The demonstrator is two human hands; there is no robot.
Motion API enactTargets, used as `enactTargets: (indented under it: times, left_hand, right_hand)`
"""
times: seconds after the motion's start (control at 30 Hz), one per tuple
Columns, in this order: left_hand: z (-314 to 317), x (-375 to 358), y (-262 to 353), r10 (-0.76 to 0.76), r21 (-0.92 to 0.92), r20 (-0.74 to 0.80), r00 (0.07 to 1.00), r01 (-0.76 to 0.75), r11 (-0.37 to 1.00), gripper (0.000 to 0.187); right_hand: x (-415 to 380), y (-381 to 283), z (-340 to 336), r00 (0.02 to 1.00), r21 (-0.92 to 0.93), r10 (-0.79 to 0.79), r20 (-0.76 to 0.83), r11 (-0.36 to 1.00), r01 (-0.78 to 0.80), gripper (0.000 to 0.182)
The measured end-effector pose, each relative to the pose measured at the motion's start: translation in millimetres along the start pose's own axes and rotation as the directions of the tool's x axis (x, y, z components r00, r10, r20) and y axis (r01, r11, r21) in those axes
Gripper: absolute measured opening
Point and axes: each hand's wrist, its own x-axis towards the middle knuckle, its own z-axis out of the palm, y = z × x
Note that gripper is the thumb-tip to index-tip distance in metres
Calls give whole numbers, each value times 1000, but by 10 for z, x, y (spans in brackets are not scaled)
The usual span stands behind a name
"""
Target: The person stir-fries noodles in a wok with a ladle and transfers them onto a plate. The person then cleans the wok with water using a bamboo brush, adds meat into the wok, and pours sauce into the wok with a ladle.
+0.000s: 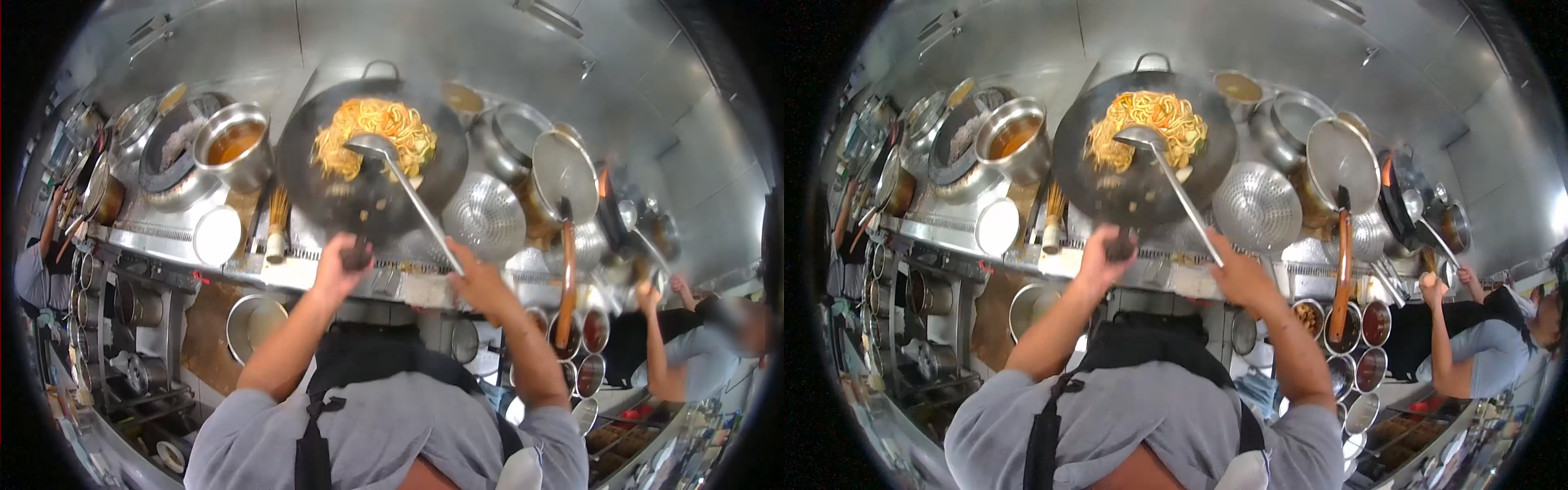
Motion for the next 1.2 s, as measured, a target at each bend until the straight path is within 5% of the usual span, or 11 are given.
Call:
enactTargets:
  times: [0.03,0.1,0.27,0.4,0.5,0.67,0.9,1.0,1.07,1.13,1.2]
  left_hand:
    - [-51,-178,-65,-70,-69,-103,992,63,996,20]
    - [-183,-386,-131,-89,24,-37,995,90,996,22]
    - [484,-13,218,-91,-112,-168,982,73,991,23]
    - [386,518,251,-69,-82,-122,990,59,995,20]
    - [347,648,320,-52,-64,-99,994,46,997,18]
    - [371,724,331,-70,-47,-134,989,64,997,15]
    - [311,787,294,-51,-29,-77,996,49,998,17]
    - [309,795,294,-51,-16,-83,995,50,999,18]
    - [340,752,312,-14,1,-103,995,15,1000,18]
    - [329,742,322,-17,7,-99,995,18,1000,17]
    - [324,687,274,-19,5,-95,995,19,1000,17]
  right_hand:
    - [56,79,110,996,-16,-51,-70,999,50,63]
    - [-47,116,198,985,-40,-101,-140,995,97,64]
    - [-299,261,642,951,277,-199,-238,924,263,65]
    - [150,585,1063,984,424,5,-181,903,73,65]
    - [167,481,953,978,597,20,-207,794,110,64]
    - [536,182,114,925,491,109,-365,866,91,61]
    - [1776,-461,-110,993,622,52,-102,783,23,52]
    - [1486,-859,129,998,307,-21,59,952,2,57]
    - [1135,-533,357,976,-113,-208,-65,973,200,60]
    - [702,-273,305,999,-304,-35,39,951,45,61]
    - [404,209,301,974,-192,-221,-47,959,208,61]
